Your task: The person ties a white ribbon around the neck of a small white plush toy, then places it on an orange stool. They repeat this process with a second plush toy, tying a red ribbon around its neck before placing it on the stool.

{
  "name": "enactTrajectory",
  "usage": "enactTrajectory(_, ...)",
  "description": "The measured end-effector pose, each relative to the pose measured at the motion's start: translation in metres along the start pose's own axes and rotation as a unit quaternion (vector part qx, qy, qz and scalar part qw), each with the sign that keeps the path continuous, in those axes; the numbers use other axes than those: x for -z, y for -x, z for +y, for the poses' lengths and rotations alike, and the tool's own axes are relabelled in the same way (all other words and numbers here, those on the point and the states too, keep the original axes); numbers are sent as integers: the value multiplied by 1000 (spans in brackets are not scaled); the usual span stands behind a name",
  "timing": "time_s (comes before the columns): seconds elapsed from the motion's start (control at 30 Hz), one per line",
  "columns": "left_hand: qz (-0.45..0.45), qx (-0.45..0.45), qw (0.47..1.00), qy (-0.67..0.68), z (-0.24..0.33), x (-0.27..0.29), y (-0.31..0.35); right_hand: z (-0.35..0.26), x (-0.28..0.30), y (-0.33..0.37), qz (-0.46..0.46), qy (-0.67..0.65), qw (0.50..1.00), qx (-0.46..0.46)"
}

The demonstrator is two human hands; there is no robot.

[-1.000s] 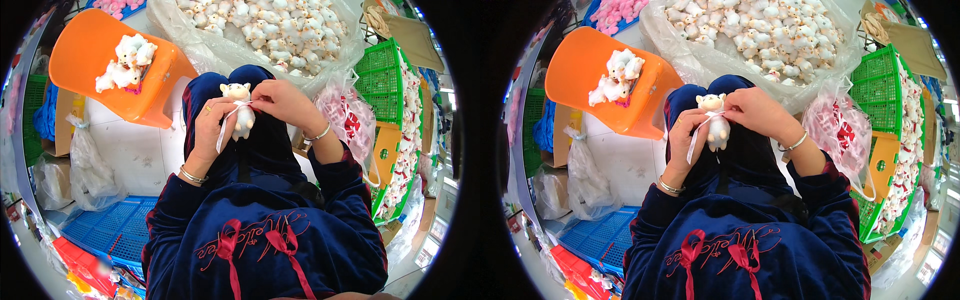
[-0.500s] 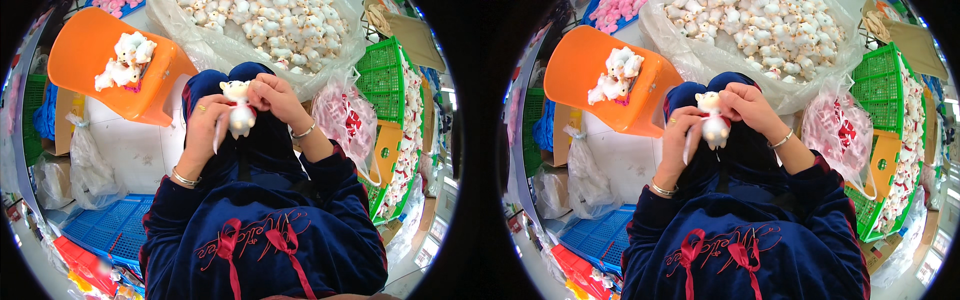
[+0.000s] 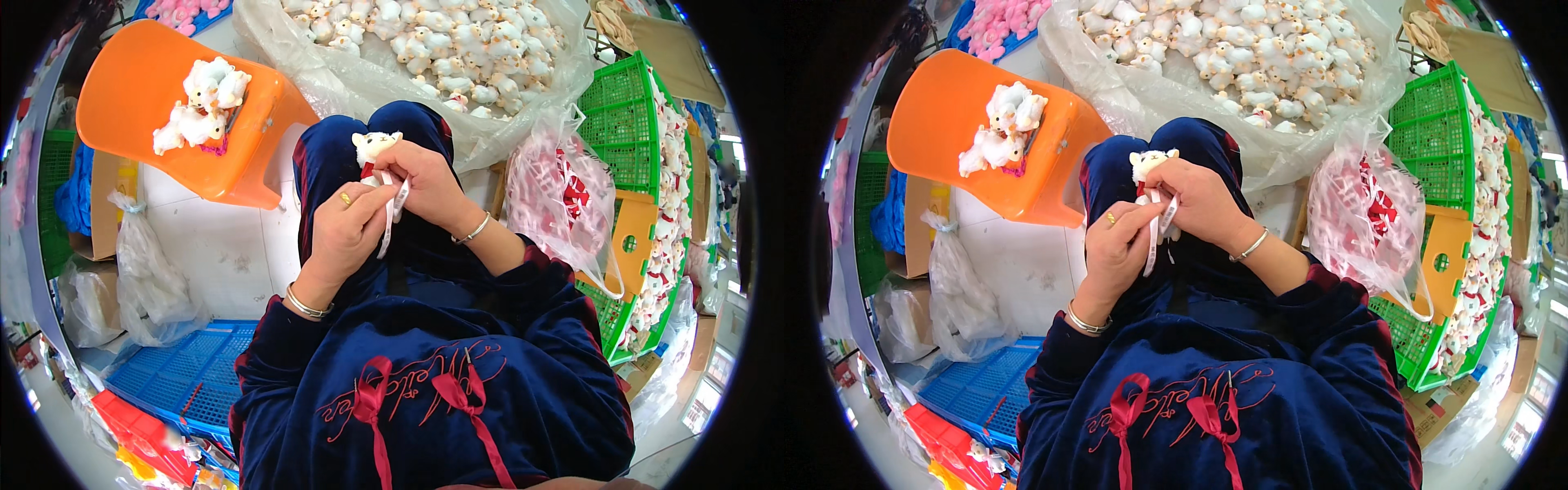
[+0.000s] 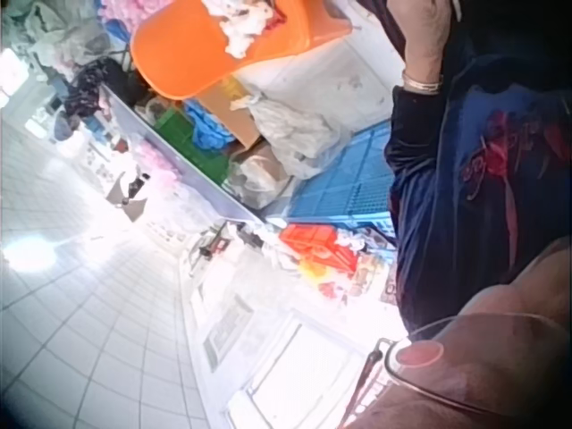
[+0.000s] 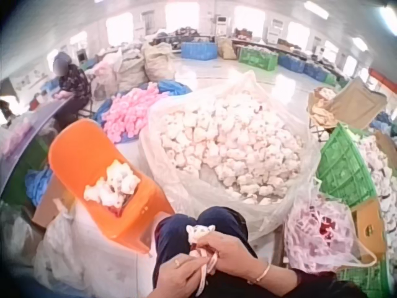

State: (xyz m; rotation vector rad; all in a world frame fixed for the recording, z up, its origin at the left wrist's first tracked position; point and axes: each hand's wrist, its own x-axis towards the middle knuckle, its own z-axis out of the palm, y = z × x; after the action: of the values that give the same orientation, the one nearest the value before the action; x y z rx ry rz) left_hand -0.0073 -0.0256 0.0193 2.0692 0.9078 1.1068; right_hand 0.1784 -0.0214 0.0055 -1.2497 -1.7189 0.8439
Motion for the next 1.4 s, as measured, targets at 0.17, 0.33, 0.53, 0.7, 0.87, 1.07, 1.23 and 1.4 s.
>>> enactTrajectory(0.17,-52,122,977,165,-10,2,6,-2,2,11,23,-35,999,-31)
enactTrajectory(0.33,-64,306,918,244,-2,1,-3,5,10,15,22,-5,1000,-7)
enactTrajectory(0.53,-42,359,887,288,-15,-5,-8,3,16,14,-12,-74,992,-102)
enactTrajectory(0.7,-61,352,891,279,-16,-3,-14,-6,26,2,-47,-72,988,-127)
enactTrajectory(0.87,-65,345,907,233,-18,-1,-16,-3,31,-6,-90,-32,990,-102)
enactTrajectory(1.07,-46,353,911,210,-19,-9,-17,-2,43,-7,-103,-43,990,-85)
enactTrajectory(1.23,-27,303,903,304,-21,-27,-21,-2,45,-3,-91,-60,986,-126)
enactTrajectory(1.4,-41,335,892,301,-30,-15,-13,-5,32,-15,-87,-60,988,-111)
